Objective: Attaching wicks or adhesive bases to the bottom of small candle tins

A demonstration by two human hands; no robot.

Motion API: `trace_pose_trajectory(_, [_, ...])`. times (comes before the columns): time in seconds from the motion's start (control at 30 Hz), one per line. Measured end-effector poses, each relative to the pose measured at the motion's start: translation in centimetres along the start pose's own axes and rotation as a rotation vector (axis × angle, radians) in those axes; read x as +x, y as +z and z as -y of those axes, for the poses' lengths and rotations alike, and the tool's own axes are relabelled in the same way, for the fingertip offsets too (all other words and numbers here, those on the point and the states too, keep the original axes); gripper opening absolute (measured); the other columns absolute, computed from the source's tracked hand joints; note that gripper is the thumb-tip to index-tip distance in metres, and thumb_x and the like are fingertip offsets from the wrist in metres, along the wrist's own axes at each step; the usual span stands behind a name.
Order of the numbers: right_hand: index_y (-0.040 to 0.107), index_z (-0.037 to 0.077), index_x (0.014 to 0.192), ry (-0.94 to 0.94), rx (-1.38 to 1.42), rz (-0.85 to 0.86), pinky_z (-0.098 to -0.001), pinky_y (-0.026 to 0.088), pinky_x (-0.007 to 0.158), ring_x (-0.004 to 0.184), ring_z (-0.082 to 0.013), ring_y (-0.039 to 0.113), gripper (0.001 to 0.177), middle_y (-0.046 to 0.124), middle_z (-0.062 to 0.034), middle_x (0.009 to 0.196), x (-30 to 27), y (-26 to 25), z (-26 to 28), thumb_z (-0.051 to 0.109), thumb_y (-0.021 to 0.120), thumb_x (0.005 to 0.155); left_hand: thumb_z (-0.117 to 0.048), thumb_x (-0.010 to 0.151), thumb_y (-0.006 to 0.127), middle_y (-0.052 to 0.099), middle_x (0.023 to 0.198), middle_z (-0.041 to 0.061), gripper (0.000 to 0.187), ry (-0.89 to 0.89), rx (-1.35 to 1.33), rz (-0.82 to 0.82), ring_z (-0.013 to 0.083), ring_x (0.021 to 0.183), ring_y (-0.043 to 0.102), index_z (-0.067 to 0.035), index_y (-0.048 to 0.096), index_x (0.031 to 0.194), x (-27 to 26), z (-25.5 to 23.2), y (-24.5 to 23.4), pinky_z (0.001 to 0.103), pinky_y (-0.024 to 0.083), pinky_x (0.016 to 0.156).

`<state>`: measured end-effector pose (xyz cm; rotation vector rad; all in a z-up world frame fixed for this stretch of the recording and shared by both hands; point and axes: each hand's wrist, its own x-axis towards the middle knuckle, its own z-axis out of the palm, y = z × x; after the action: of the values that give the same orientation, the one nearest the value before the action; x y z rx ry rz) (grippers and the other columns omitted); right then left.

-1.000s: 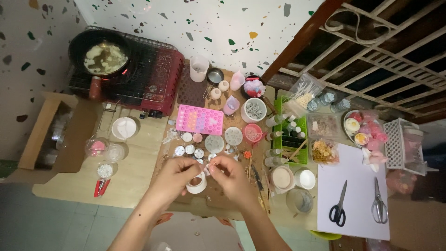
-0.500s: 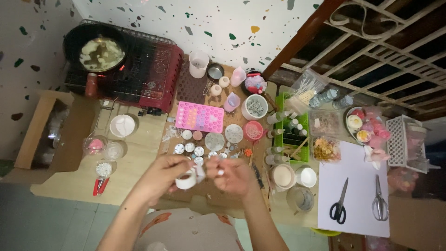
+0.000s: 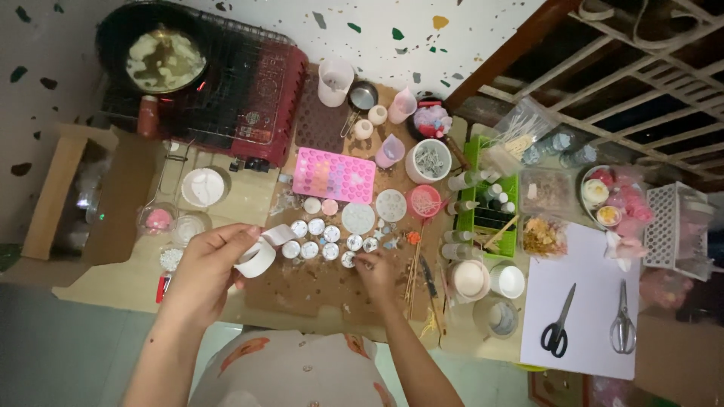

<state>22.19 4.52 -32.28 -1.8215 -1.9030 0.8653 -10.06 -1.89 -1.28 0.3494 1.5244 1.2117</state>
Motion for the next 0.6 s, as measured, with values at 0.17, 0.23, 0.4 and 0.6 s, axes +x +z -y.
trace_pose_trajectory(0.17, [0.083,0.031,0.085,-0.130,-0.154,-0.067,-0.0276,0.056,0.073,0.081,-0.0179,0.069,0.009,0.069,0.0029,0.084,-0.3,0.7,0.7,0.032,0.086,0.077,-0.018,0.096,0.069,0.062,0.069,0.007,0.024,-0.012,-0.005,0.012,0.0142,0.057,0.055,0.004,0.077,0.099,0.1,0.2,-0.6,0.022,0.044,0.034])
trace_pose_trajectory(0.23, [0.083,0.029,0.086,-0.156,-0.138,-0.059,-0.0325,0.057,0.076,0.084,-0.0236,0.068,0.009,0.068,-0.0012,0.084,-0.3,0.7,1.1,0.030,0.085,0.077,-0.018,0.096,0.069,0.062,0.069,0.008,0.024,-0.016,-0.011,0.015,0.0148,0.057,0.055,0.004,0.078,0.098,0.1,0.2,-0.7,0.023,0.043,0.034])
trace_pose_trajectory(0.4, [0.081,0.031,0.084,-0.111,-0.205,-0.038,-0.0325,0.058,0.079,0.089,-0.0196,0.068,0.008,0.067,0.0021,0.086,-0.2,0.7,1.9,0.032,0.083,0.077,-0.018,0.095,0.070,0.063,0.069,0.009,0.025,-0.018,-0.021,0.015,0.0144,0.056,0.055,0.006,0.077,0.098,0.5,0.5,-1.1,0.023,0.042,0.034])
trace_pose_trajectory(0.6, [0.079,0.024,0.086,-0.121,-0.256,-0.011,-0.0336,0.059,0.080,0.092,-0.0213,0.067,0.009,0.064,-0.0008,0.087,-0.9,-0.1,4.6,0.031,0.079,0.081,-0.018,0.095,0.070,0.060,0.070,0.009,0.027,-0.043,-0.004,-0.001,0.0155,0.057,0.054,0.008,0.076,0.101,0.2,0.3,-0.7,0.023,0.042,0.035])
